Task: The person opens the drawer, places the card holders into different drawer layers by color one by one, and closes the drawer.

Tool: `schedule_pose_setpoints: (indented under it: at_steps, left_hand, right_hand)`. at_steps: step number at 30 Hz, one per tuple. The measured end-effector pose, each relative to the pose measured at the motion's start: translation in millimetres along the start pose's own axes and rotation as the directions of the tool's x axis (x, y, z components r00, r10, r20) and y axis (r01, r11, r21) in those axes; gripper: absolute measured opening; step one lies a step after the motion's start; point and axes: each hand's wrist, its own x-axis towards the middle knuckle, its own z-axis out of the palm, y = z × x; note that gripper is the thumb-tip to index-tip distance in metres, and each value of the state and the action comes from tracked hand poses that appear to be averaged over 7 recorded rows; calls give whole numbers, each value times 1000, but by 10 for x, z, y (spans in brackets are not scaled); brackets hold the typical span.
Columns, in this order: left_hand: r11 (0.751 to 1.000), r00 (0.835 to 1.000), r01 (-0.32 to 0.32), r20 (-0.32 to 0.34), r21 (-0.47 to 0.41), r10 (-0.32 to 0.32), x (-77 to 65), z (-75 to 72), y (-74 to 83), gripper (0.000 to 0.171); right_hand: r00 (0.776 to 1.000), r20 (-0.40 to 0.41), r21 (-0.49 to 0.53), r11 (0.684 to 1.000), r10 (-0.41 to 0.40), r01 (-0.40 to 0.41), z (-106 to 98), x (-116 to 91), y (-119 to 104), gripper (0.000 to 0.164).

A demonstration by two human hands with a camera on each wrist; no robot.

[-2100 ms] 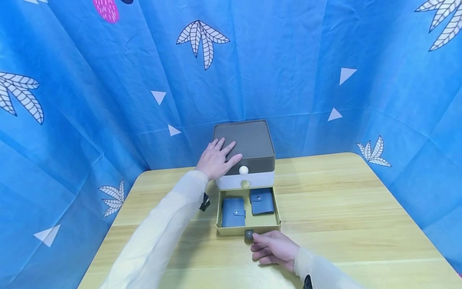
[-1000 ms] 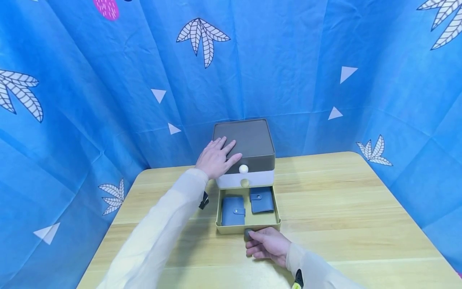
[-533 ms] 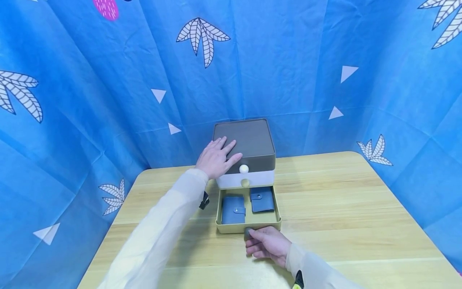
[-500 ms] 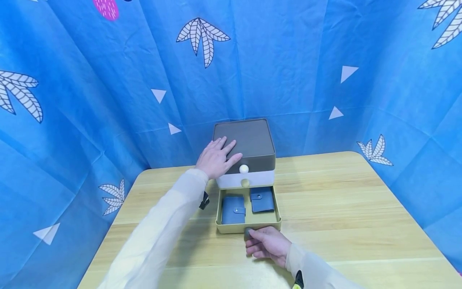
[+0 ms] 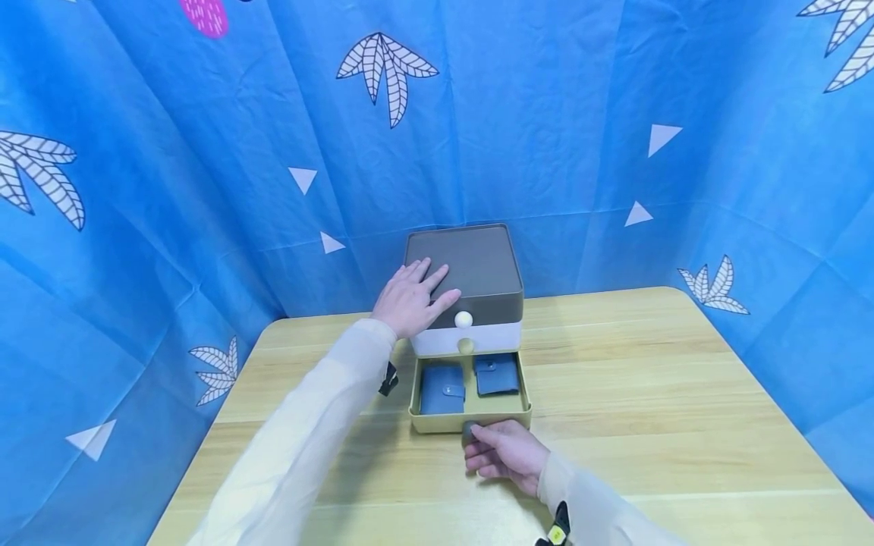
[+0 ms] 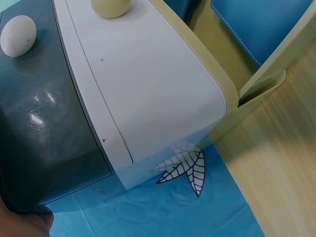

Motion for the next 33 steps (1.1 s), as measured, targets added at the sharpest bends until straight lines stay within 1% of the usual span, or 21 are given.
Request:
schedule_pose_setpoints:
  at_steps: [11,21,33]
  left_hand:
    - [1000,1000,6,-10,-5,-6,8,8,4,85]
    - [1000,1000,19,-8,-2,-19,24,25,-3,86]
    - [1000,1000,8,-11,-9,-8,18,24,-13,86]
  right_hand:
    - [1000,-24,16,1000,-12,13,-37,114,-87,40]
    - [998,-62,24,999,-33,35,-59,286,-160,38]
    - [993,-106,17,998,-58,60,-110,460,-238,38]
